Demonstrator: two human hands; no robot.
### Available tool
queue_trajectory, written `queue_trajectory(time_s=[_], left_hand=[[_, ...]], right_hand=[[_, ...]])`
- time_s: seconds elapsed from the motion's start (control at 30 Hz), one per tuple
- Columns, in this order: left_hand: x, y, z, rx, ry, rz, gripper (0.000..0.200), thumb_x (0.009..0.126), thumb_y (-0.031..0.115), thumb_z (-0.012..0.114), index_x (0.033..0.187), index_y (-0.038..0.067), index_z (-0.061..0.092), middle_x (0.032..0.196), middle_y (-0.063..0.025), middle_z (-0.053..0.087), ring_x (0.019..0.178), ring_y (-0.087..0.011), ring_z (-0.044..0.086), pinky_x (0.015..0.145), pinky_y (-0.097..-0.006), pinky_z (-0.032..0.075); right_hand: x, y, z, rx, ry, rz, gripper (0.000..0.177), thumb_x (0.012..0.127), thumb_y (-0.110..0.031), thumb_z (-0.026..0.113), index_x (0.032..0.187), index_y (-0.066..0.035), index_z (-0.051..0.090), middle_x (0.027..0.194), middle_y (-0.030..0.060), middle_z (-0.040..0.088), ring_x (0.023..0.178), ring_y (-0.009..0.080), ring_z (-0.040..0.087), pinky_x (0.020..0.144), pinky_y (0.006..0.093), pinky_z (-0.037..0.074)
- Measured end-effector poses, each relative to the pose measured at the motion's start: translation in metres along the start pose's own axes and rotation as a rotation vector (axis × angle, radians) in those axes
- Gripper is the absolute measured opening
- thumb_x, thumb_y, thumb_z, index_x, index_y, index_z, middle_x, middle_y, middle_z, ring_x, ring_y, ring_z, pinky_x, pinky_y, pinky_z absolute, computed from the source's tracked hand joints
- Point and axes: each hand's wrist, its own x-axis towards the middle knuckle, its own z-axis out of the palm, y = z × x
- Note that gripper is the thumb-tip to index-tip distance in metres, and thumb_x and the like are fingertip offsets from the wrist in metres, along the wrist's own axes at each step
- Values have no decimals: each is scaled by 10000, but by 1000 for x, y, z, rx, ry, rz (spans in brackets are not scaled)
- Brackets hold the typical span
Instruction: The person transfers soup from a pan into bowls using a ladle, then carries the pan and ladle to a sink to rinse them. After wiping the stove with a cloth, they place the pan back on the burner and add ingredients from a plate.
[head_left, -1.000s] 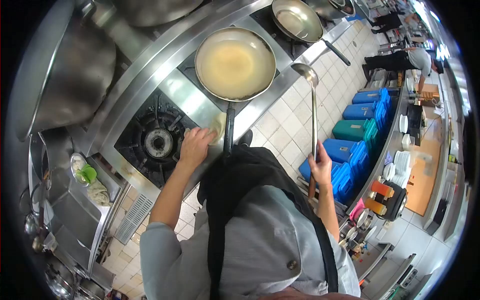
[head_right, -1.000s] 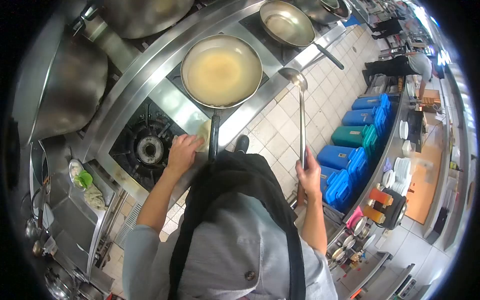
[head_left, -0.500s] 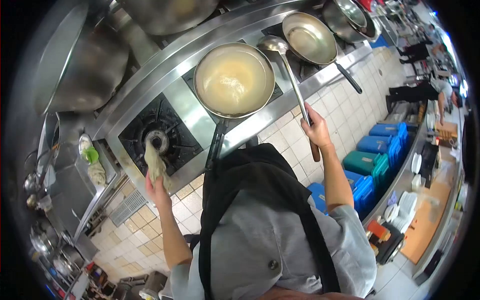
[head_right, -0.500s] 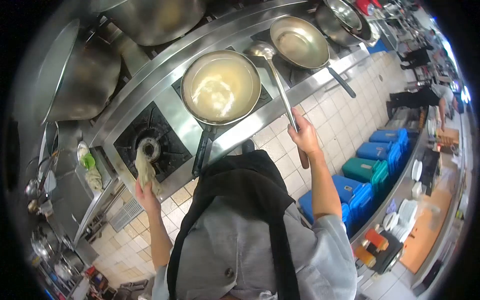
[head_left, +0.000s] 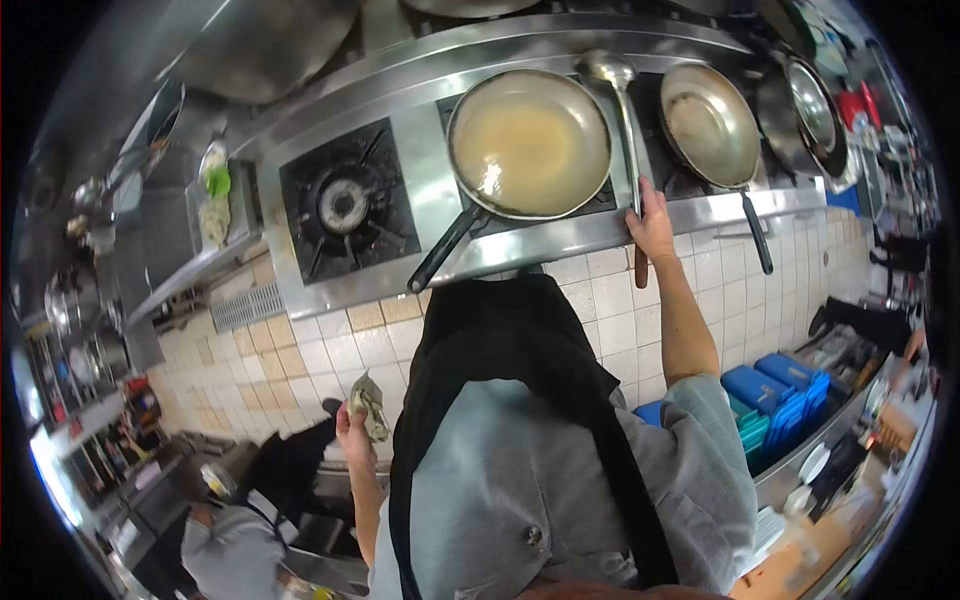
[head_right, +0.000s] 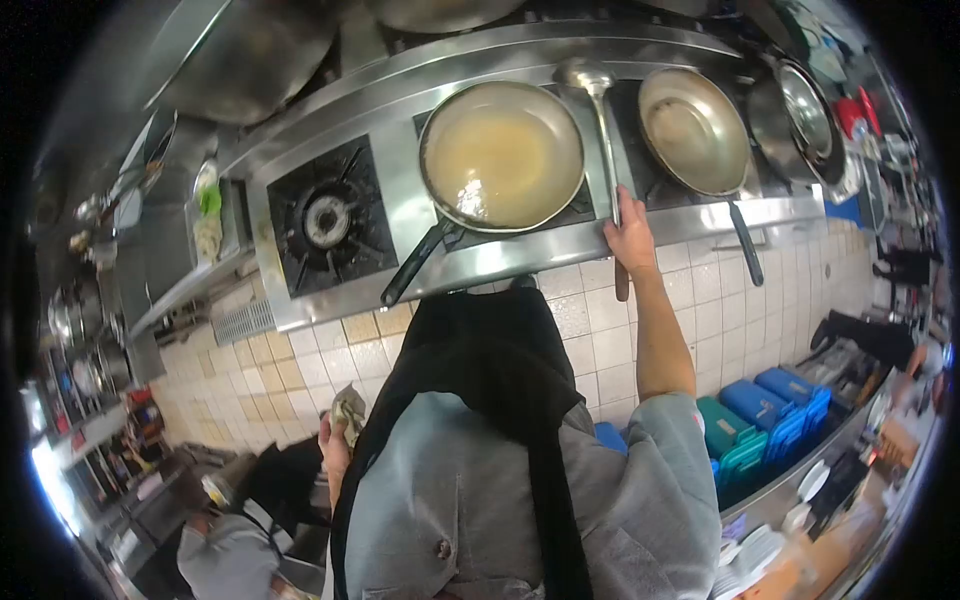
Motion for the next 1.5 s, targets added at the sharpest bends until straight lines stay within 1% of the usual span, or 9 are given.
queue_trajectory(time_s=[0.27, 0.67, 0.8, 0.9, 1.03, 1.17, 1.23, 1.3, 1.5], left_hand=[[-32, 33, 26, 27, 47, -65, 529, 878, 89, 597, 1401, 8, 568, 1197, -108, 681, 1081, -198, 644, 951, -334, 509], [23, 178, 124, 439, -649, 42, 426, 814, 19, 632, 1237, 14, 676, 1069, -75, 718, 965, -160, 676, 881, -298, 535], [29, 207, 193, 746, -1105, 632, 462, 787, 60, 715, 1247, 42, 680, 1164, -114, 672, 1089, -223, 660, 962, -322, 513], [1, 210, 266, 628, -1211, 504, 469, 828, 134, 746, 1280, 64, 643, 1177, -132, 680, 1093, -235, 668, 963, -349, 521], [-34, 168, 333, 371, -1130, 652, 478, 979, 221, 707, 1375, 7, 547, 1314, -159, 628, 1190, -232, 616, 1028, -354, 481], [-42, 183, 333, 473, -1218, 773, 533, 1080, 364, 501, 1468, -1, 494, 1409, -254, 571, 1318, -384, 541, 1105, -440, 423], [-25, 202, 318, 663, -964, 1233, 528, 1086, 377, 465, 1469, 16, 506, 1413, -265, 561, 1309, -415, 533, 1101, -476, 422], [8, 206, 312, 971, -584, 1254, 577, 1075, 433, 449, 1489, 33, 477, 1373, -268, 591, 1277, -433, 555, 1077, -500, 441], [71, 141, 316, 1133, -623, 802, 699, 1022, 572, 480, 1497, 62, 424, 1256, -285, 656, 1158, -435, 644, 990, -548, 484]], right_hand=[[5, 33, 16, -43, -34, -151, 779, 862, -102, 724, 1545, -11, 363, 1350, 253, 512, 1212, 412, 530, 1036, 461, 469], [-85, -19, -16, 93, 103, 13, 683, 963, -229, 712, 1517, 29, 406, 1410, 219, 527, 1169, 309, 588, 1026, 402, 488], [-122, -114, 1, 780, 110, 245, 507, 1054, -266, 612, 1488, -25, 507, 1393, 126, 623, 1229, 219, 619, 1036, 346, 490], [-135, -185, 35, 1092, -82, 211, 580, 1061, -413, 569, 1501, -42, 494, 1457, 118, 576, 1297, 236, 582, 1074, 407, 479], [-155, -234, 62, 1426, -281, 254, 761, 1026, -580, 528, 1573, -74, 375, 1515, 100, 509, 1343, 235, 539, 1057, 425, 492], [-166, -243, 57, 1593, -155, 438, 699, 982, -561, 624, 1453, -66, 480, 1307, 82, 622, 1154, 208, 635, 788, 385, 583], [-174, -215, 49, 1461, -180, 431, 539, 984, -453, 654, 1345, -71, 535, 1115, 74, 665, 950, 192, 681, 645, 341, 576], [-180, -210, 41, 1496, -84, 456, 438, 986, -367, 625, 1303, -73, 555, 1006, 82, 665, 817, 176, 675, 579, 312, 549], [-187, -170, 16, 1667, -85, 474, 583, 952, -358, 627, 1437, -58, 508, 1043, 39, 636, 838, 126, 622, 702, 281, 521]])
